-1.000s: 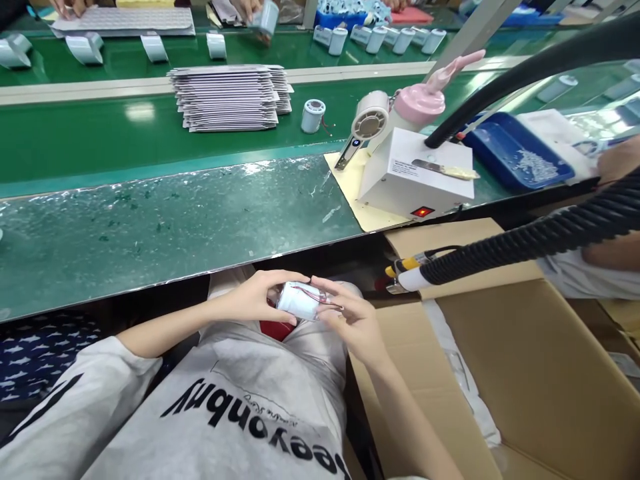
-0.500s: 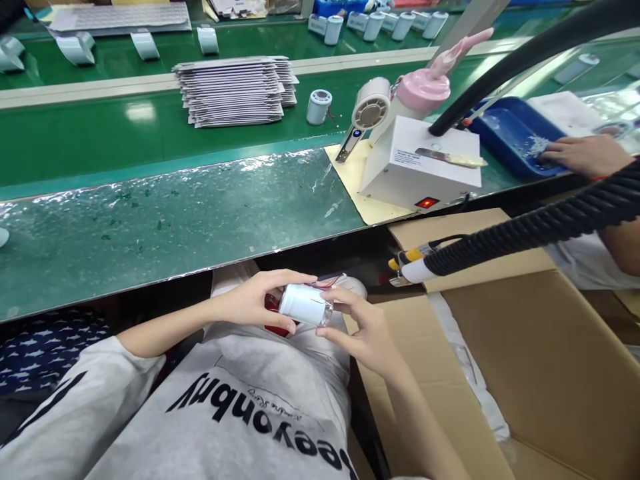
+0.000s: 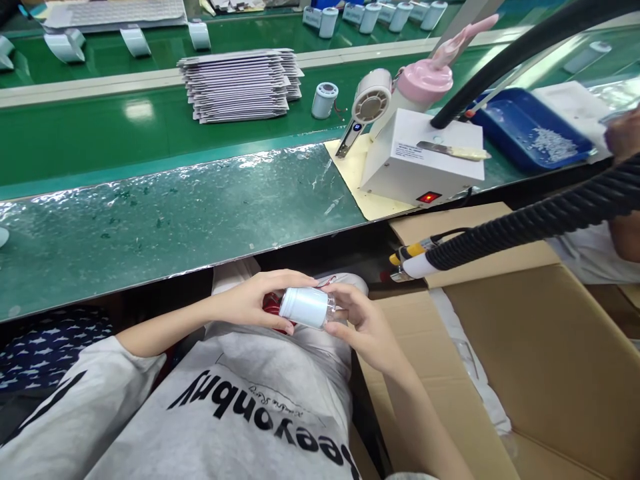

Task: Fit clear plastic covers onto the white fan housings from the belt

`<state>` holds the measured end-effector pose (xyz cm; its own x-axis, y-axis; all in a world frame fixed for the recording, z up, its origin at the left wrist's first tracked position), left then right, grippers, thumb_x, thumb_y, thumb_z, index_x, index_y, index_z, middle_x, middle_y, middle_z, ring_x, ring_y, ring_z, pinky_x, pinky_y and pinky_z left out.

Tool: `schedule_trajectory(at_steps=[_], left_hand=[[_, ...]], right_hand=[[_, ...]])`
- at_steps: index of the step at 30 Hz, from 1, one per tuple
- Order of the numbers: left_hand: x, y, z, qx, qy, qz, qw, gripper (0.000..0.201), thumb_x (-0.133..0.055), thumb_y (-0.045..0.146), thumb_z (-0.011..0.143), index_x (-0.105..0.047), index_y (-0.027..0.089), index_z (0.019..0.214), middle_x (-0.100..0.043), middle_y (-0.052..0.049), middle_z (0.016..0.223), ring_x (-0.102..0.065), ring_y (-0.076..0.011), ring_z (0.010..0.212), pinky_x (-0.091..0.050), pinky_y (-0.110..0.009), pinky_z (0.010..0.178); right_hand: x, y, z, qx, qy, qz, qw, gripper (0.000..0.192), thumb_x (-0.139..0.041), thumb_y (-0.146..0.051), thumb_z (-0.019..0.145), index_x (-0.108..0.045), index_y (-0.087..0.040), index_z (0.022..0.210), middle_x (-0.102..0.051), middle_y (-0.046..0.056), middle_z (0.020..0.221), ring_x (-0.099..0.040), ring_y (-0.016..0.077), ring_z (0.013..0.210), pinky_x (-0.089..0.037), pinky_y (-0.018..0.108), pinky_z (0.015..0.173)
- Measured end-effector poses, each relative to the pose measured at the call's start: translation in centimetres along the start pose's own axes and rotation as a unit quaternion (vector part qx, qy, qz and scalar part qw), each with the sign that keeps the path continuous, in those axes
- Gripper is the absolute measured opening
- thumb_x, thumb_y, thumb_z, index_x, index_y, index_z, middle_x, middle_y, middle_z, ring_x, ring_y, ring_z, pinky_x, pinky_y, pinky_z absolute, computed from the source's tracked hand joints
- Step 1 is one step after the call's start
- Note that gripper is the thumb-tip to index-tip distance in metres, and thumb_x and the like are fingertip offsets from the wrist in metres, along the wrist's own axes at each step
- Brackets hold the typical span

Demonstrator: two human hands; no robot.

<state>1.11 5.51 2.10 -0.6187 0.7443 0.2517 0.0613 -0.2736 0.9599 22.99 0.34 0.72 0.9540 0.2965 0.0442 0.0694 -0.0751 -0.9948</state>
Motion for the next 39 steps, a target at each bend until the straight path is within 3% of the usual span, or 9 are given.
schedule_trajectory(at_steps=[8,17,23,29,34,37,39], left_hand=[[0.1,0.1,-0.2,0.002,-0.003,0.010,1.000,0.074,-0.085,0.037,0.078,-0.057,0.029,0.146,-0.060,-0.014,0.149,-0.057,-0.0334,0.137,-0.044,-0.053,0.117],[0.0,-0.1,-0.2,-0.015,-0.008,0.010,1.000,0.074,-0.085,0.036,0.079,-0.055,0.033,0.148,-0.059,-0.012,0.151,-0.056,-0.0331,0.138,-0.044,-0.052,0.118],[-0.1,-0.2,-0.1,-0.027,-0.010,0.007,1.000,0.074,-0.084,0.036,0.081,-0.054,0.033,0.149,-0.057,-0.012,0.153,-0.056,-0.0328,0.139,-0.043,-0.052,0.118],[-0.2,-0.4,-0.4,-0.034,-0.009,0.012,0.999,0.072,-0.083,0.036,0.081,-0.055,0.033,0.148,-0.055,-0.012,0.154,-0.056,-0.0327,0.139,-0.044,-0.051,0.117],[-0.3,0.0,-0.6,-0.038,-0.001,0.022,0.999,0.067,-0.080,0.031,0.084,-0.056,0.033,0.146,-0.058,-0.013,0.149,-0.058,-0.0309,0.135,-0.047,-0.049,0.113],[-0.3,0.4,-0.7,0.004,0.014,0.016,1.000,0.063,-0.079,0.031,0.083,-0.058,0.028,0.143,-0.062,-0.013,0.142,-0.060,-0.0302,0.130,-0.051,-0.046,0.109],[-0.3,0.5,-0.8,0.046,0.027,-0.005,0.999,0.064,-0.079,0.032,0.083,-0.058,0.025,0.142,-0.063,-0.014,0.138,-0.063,-0.0288,0.124,-0.056,-0.042,0.100]], right_hand=[[-0.9,0.7,0.5,-0.057,0.005,0.093,0.994,0.050,-0.078,-0.063,0.079,-0.061,-0.024,0.107,-0.069,0.004,0.090,-0.069,0.0198,0.077,-0.062,0.031,0.067],[-1.9,1.6,0.6,-0.164,-0.016,0.197,0.966,0.059,-0.076,-0.074,0.075,-0.056,-0.022,0.097,-0.066,-0.001,0.069,-0.068,0.0168,0.052,-0.059,0.027,0.048],[-2.6,1.7,0.7,-0.205,-0.028,0.250,0.946,0.067,-0.074,-0.081,0.071,-0.053,-0.021,0.093,-0.067,-0.001,0.060,-0.066,0.0163,0.044,-0.050,0.020,0.038],[-3.2,2.2,0.6,-0.255,-0.080,0.288,0.920,0.071,-0.065,-0.084,0.076,-0.058,-0.017,0.099,-0.070,0.004,0.059,-0.062,0.0149,0.040,-0.045,0.018,0.033],[-3.7,2.8,0.4,-0.305,-0.132,0.292,0.897,0.079,-0.056,-0.093,0.073,-0.064,-0.014,0.079,-0.063,0.003,0.054,-0.055,0.0095,0.035,-0.038,0.015,0.030],[-3.4,3.2,0.2,-0.265,-0.126,0.214,0.932,0.080,-0.041,-0.092,0.083,-0.063,-0.015,0.077,-0.062,0.004,0.054,-0.056,0.0125,0.037,-0.042,0.019,0.031],[-2.5,3.1,0.1,-0.157,-0.041,0.090,0.983,0.063,-0.043,-0.074,0.097,-0.066,-0.015,0.094,-0.070,0.008,0.071,-0.069,0.0186,0.054,-0.057,0.027,0.046]])
Point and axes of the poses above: each hand's wrist, its own z-axis towards the middle knuckle, its own x-axis out of the back of the hand, y = z × x, the point moved 3 cm from there along z, towards the middle knuckle
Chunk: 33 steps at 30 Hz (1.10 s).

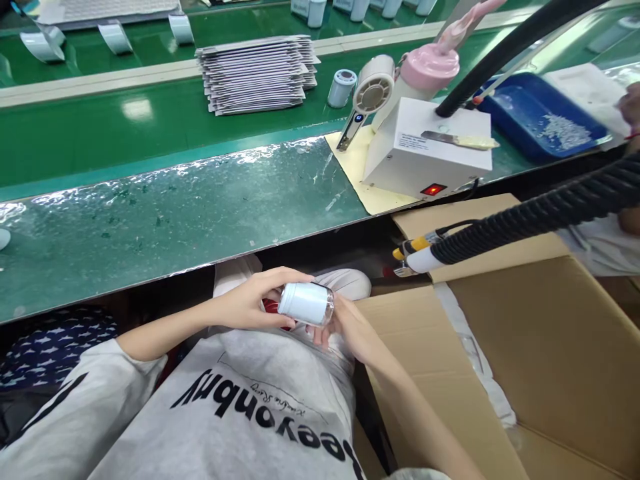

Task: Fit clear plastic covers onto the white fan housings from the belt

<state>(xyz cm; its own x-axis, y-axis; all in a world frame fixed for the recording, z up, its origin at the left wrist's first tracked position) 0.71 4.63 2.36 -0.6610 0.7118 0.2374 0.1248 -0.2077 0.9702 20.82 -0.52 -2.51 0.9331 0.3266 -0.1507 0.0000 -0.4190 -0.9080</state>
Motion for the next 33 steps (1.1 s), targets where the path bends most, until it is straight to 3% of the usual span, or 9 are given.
schedule_trajectory(at_steps=[3,5,7,14,19,26,28,30,33], left_hand=[[-0.2,-0.1,-0.2,0.063,0.007,-0.056,0.996,0.065,-0.079,0.032,0.083,-0.056,0.023,0.143,-0.064,-0.014,0.132,-0.068,-0.0232,0.107,-0.060,-0.033,0.084],[-0.3,-0.3,-0.2,0.093,0.000,-0.087,0.992,0.067,-0.078,0.036,0.084,-0.054,0.021,0.145,-0.068,-0.012,0.122,-0.070,-0.0193,0.093,-0.059,-0.029,0.075],[-0.3,-0.4,-0.2,0.110,-0.012,-0.097,0.989,0.070,-0.077,0.040,0.085,-0.052,0.021,0.147,-0.071,-0.010,0.111,-0.070,-0.0179,0.084,-0.058,-0.027,0.069],[-0.1,0.0,-0.2,0.071,-0.057,-0.084,0.992,0.079,-0.080,0.028,0.083,-0.046,0.029,0.154,-0.055,-0.015,0.152,-0.064,-0.0288,0.124,-0.059,-0.039,0.097],[-0.8,-1.6,-0.3,0.138,-0.064,-0.194,0.969,0.083,-0.078,0.023,0.083,-0.041,0.030,0.157,-0.059,-0.012,0.148,-0.067,-0.0266,0.121,-0.057,-0.040,0.100],[-2.9,-4.4,-0.3,0.198,-0.038,-0.239,0.950,0.079,-0.072,0.041,0.083,-0.042,0.019,0.153,-0.072,-0.009,0.105,-0.067,-0.0167,0.077,-0.055,-0.031,0.076],[-1.7,-4.5,1.0,0.208,-0.014,-0.169,0.963,0.067,-0.070,0.044,0.081,-0.054,0.016,0.140,-0.071,-0.006,0.093,-0.062,-0.0148,0.067,-0.051,-0.028,0.065],[2.0,-3.7,3.1,0.185,0.058,-0.025,0.981,0.057,-0.071,0.042,0.077,-0.061,0.015,0.126,-0.070,-0.005,0.091,-0.062,-0.0169,0.070,-0.049,-0.028,0.066],[11.0,-0.9,7.1,0.136,0.218,0.220,0.941,0.050,-0.064,0.047,0.082,-0.062,0.016,0.121,-0.071,-0.009,0.110,-0.066,-0.0246,0.096,-0.052,-0.033,0.086]], right_hand=[[0.8,-1.4,-1.0,0.275,0.112,-0.211,0.931,0.032,-0.055,-0.031,0.102,-0.057,-0.024,0.133,-0.067,0.015,0.133,-0.070,0.0281,0.116,-0.062,0.047,0.094],[0.5,-2.0,-1.6,0.410,0.080,-0.297,0.859,0.049,-0.055,-0.011,0.099,-0.052,-0.033,0.142,-0.050,0.011,0.156,-0.054,0.0283,0.140,-0.052,0.053,0.111],[0.3,-2.1,-1.9,0.446,0.036,-0.315,0.837,0.055,-0.056,-0.007,0.099,-0.052,-0.039,0.144,-0.049,0.007,0.158,-0.051,0.0266,0.143,-0.051,0.051,0.113],[1.0,-0.3,-1.6,0.219,0.027,-0.072,0.973,0.053,-0.075,-0.050,0.091,-0.063,-0.032,0.139,-0.068,0.010,0.135,-0.072,0.0290,0.114,-0.065,0.039,0.088],[1.8,0.4,-1.8,0.183,0.065,-0.090,0.977,0.043,-0.082,-0.036,0.083,-0.076,-0.031,0.125,-0.068,0.009,0.136,-0.064,0.0326,0.126,-0.062,0.041,0.092],[0.6,0.5,-0.6,0.130,0.058,-0.085,0.986,0.061,-0.075,-0.060,0.084,-0.072,-0.023,0.132,-0.079,0.011,0.110,-0.075,0.0278,0.092,-0.062,0.040,0.086],[3.0,0.7,-0.8,0.133,0.075,-0.101,0.983,0.065,-0.070,-0.069,0.084,-0.073,-0.021,0.129,-0.078,0.014,0.115,-0.075,0.0310,0.097,-0.061,0.043,0.089],[8.6,0.8,-1.9,0.136,0.228,-0.136,0.955,0.063,-0.065,-0.073,0.083,-0.076,-0.019,0.114,-0.077,0.017,0.113,-0.075,0.0325,0.095,-0.062,0.044,0.086],[19.0,0.6,-5.5,0.089,0.562,-0.168,0.805,0.075,-0.042,-0.080,0.088,-0.068,-0.013,0.108,-0.073,0.021,0.110,-0.072,0.0348,0.101,-0.062,0.043,0.082]])
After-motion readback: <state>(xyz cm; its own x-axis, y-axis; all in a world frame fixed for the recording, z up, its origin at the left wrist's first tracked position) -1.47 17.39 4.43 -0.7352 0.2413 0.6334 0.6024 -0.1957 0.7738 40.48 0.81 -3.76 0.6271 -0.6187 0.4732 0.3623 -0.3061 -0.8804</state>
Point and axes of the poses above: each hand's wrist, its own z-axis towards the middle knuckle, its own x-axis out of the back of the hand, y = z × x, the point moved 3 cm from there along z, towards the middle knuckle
